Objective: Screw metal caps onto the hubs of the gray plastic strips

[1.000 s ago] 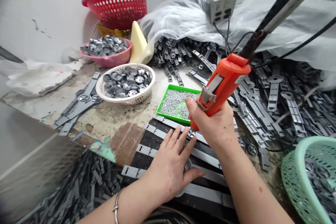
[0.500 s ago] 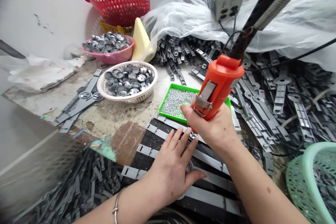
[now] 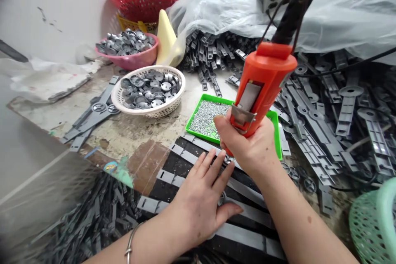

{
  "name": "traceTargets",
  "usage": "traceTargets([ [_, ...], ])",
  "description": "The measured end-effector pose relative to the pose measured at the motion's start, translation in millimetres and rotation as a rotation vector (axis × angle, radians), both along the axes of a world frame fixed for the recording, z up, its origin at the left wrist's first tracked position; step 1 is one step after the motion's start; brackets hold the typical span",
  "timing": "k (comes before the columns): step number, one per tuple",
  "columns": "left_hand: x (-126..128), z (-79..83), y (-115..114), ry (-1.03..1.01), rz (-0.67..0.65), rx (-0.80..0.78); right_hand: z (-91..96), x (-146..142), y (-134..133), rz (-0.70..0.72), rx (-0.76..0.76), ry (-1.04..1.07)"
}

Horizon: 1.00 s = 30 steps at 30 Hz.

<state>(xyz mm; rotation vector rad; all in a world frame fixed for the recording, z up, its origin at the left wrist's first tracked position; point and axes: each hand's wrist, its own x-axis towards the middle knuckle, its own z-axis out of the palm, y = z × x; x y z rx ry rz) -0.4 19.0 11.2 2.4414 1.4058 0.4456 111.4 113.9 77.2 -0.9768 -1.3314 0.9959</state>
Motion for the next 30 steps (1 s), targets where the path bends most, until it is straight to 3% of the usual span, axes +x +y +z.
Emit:
traceTargets([
  [14, 0, 1.3, -1, -0.005, 0.003, -0.005, -7.9, 2, 0, -0.039, -0.071, 0.006],
  [17, -1, -0.7, -2, 0.009, 0.019, 0.005, -2.1, 8, 2, 0.004, -0.118, 0.065],
  [20, -1, -1.7, -1, 0.023, 0.013, 0.018, 12.4, 20, 7, 0.009, -0.071, 0.144],
  [24, -1, -1.4, 0, 0.037, 0.009, 0.029, 21.3, 34, 20, -0.117, 0.054, 0.152],
  [30, -1, -1.3, 1, 0.043, -0.003, 0.028, -3.4, 39, 41, -0.263, -0.019, -0.040],
])
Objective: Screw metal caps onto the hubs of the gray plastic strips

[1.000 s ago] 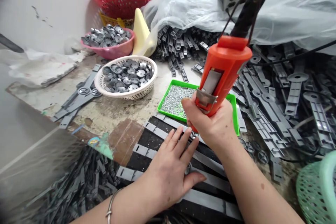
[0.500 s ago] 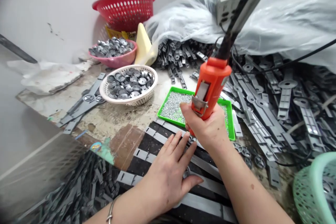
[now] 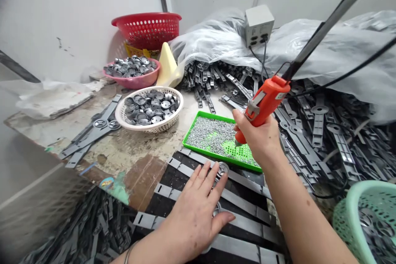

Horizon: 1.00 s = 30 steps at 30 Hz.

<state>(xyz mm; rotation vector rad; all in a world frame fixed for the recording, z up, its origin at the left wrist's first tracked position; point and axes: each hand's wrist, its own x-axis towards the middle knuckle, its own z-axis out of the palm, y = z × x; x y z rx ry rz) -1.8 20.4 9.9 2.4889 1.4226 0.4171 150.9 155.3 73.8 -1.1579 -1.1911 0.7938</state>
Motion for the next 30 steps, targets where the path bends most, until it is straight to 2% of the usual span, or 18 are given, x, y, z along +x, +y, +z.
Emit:
traceTargets([
  [8, -1, 2.6, 1, 0.004, -0.009, -0.031, -11.5, 1, 11, 0.022, 0.032, -0.024],
  [15, 0, 0.0, 3, 0.003, -0.016, -0.049, -16.0, 3, 8, 0.048, 0.026, -0.020],
  [24, 0, -0.7, 3, 0.008, -0.018, -0.054, -14.9, -1, 6, 0.075, 0.006, -0.004],
  [30, 1, 2.6, 4, 0.032, -0.026, -0.068, -2.5, 3, 8, 0.034, 0.047, 0.005],
])
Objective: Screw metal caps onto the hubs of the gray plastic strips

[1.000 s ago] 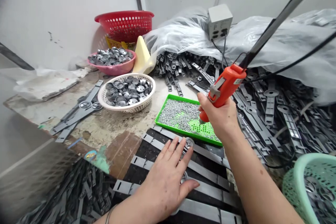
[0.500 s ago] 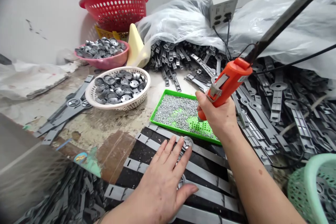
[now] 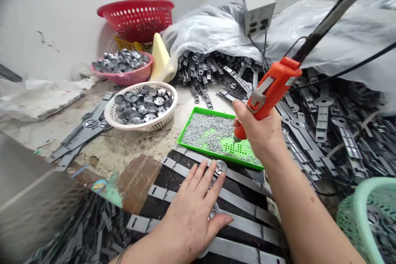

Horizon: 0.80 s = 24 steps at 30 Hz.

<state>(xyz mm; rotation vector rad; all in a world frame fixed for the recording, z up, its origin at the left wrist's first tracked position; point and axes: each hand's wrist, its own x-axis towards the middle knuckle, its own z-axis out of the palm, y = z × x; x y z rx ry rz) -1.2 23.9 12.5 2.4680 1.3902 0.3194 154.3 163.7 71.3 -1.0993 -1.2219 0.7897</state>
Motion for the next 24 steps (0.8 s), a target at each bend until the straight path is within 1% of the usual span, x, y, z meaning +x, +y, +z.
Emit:
traceTargets([
  [2, 0, 0.5, 0, 0.006, -0.001, -0.011, 6.0, 1, -4, -0.016, 0.012, 0.018],
  [4, 0, 0.6, 1, -0.003, 0.001, -0.016, 12.6, 1, -12, 0.000, 0.022, 0.053],
  [9, -1, 5.8, 0, -0.042, 0.017, -0.016, 33.6, -6, -47, 0.170, 0.067, 0.125],
  [11, -3, 10.8, -3, -0.051, 0.018, -0.007, 40.6, -10, -63, 0.244, 0.058, 0.146],
  [13, -6, 15.3, -9, -0.059, 0.007, 0.005, 43.8, -15, -76, 0.307, 0.028, 0.177],
  [15, -9, 16.8, -16, -0.066, -0.005, 0.012, 42.4, -20, -86, 0.333, 0.000, 0.209],
  [17, -11, 14.6, -23, -0.069, -0.006, 0.019, 37.4, -24, -92, 0.329, -0.022, 0.215],
  [20, -13, 6.9, -31, -0.076, 0.001, 0.037, 28.1, -28, -94, 0.322, -0.062, 0.202],
  [24, -13, -1.8, -35, -0.096, 0.008, 0.056, 19.6, -34, -94, 0.304, -0.074, 0.189],
])
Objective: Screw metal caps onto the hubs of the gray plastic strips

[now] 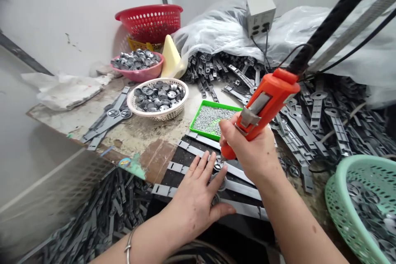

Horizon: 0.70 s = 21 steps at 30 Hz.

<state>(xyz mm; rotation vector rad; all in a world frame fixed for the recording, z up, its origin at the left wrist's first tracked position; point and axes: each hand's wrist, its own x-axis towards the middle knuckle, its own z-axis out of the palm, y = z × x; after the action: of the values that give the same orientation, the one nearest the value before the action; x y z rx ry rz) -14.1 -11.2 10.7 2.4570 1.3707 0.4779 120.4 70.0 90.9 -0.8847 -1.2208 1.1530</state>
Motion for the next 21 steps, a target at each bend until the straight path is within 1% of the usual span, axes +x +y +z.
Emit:
traceTargets([
  [6, -1, -3.1, -1, -0.009, 0.002, 0.003, -11.1, -5, -1, -0.035, -0.041, -0.053],
  [9, -1, -4.1, -1, -0.015, -0.009, 0.018, -14.1, -5, -1, -0.057, -0.026, -0.065],
  [12, -1, -5.8, 1, -0.011, -0.006, 0.025, -13.6, -4, -1, -0.059, -0.020, -0.076],
  [14, -1, -6.2, 1, -0.005, -0.003, 0.026, -12.8, -4, 1, -0.053, -0.032, -0.045],
  [21, -1, -2.0, 1, 0.026, -0.002, 0.006, -10.5, -1, 5, -0.033, 0.003, 0.026],
])
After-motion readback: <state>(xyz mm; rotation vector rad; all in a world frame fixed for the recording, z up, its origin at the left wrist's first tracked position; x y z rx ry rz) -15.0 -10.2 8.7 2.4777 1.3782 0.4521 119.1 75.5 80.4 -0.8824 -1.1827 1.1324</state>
